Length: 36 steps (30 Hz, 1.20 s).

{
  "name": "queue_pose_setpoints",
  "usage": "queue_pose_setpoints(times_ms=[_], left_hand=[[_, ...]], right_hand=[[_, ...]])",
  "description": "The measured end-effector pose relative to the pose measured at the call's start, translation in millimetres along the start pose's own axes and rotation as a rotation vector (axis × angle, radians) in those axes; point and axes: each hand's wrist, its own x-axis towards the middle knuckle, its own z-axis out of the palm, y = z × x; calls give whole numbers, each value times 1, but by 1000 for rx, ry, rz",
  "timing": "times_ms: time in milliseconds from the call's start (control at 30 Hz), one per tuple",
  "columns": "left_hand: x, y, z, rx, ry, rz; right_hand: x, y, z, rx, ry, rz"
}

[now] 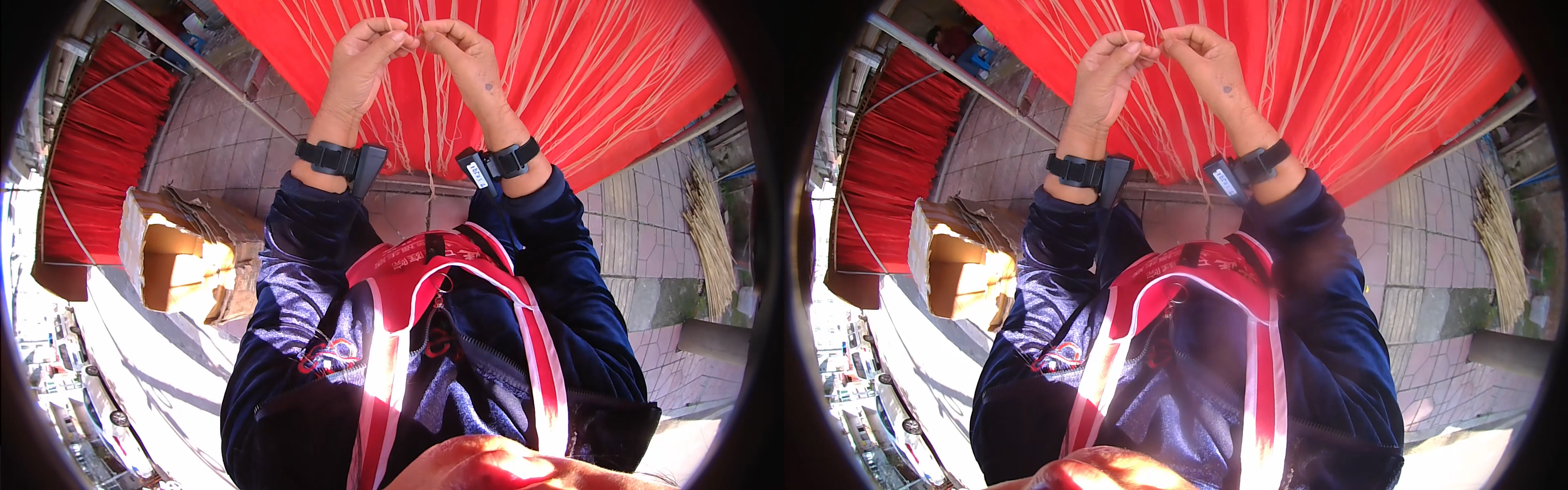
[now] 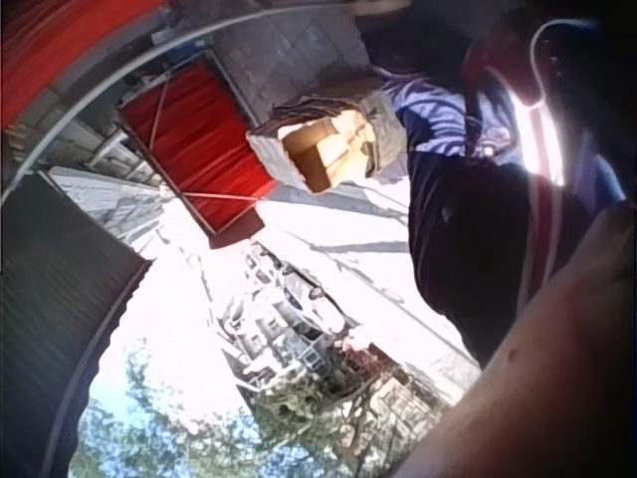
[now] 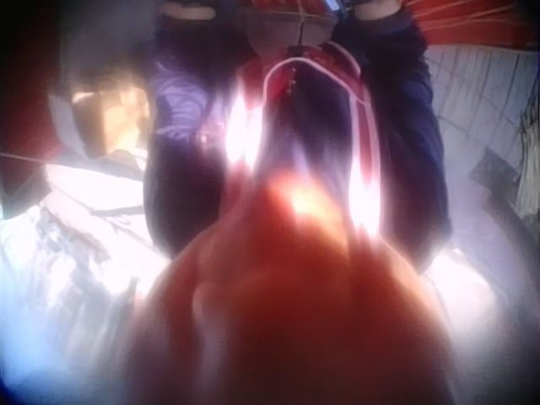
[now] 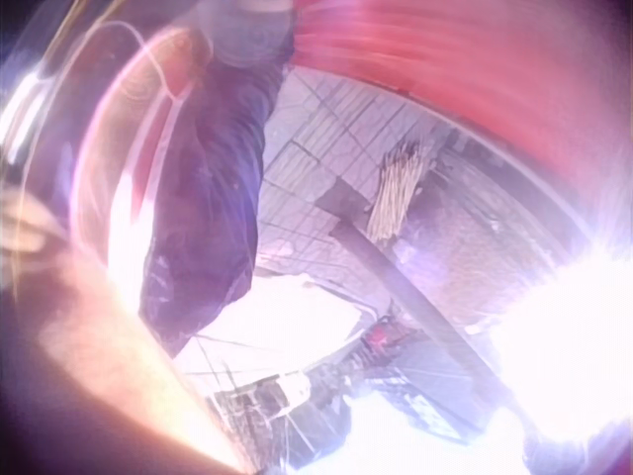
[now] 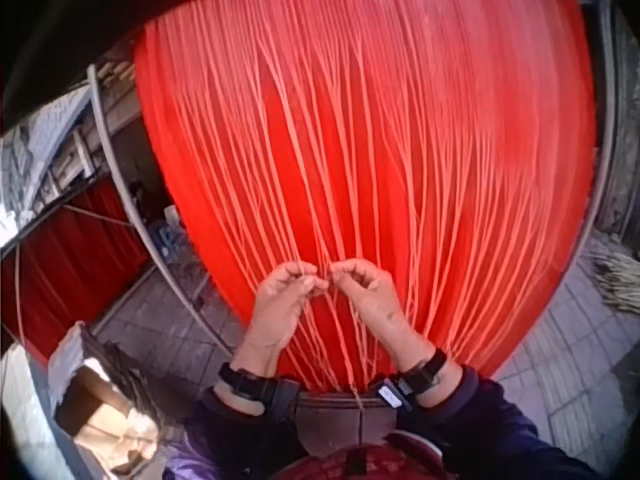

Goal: The person ties multiple white strings to a red fabric panel suspended overhead. They repeatedly gather strings, form loops, and secure them with knots using both hands.

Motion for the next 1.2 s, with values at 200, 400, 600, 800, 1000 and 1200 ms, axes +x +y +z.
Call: queue_pose_setpoints(times_ms=[200,400,600,800,1000,1200], left_hand=[[-9,3,-2,-166,40,69],[-14,10,4,-183,57,68],[-18,10,8,-195,109,80],[-20,13,8,-240,145,85],[-20,17,-2,-352,185,58],[-17,29,-21,-367,218,77]], right_hand=[[-17,6,5,50,-4,130],[-17,-4,16,95,-86,67],[-20,-7,21,80,-66,67],[-18,-3,18,242,-63,103],[-20,2,17,282,-32,170],[-18,2,-2,442,49,213]])
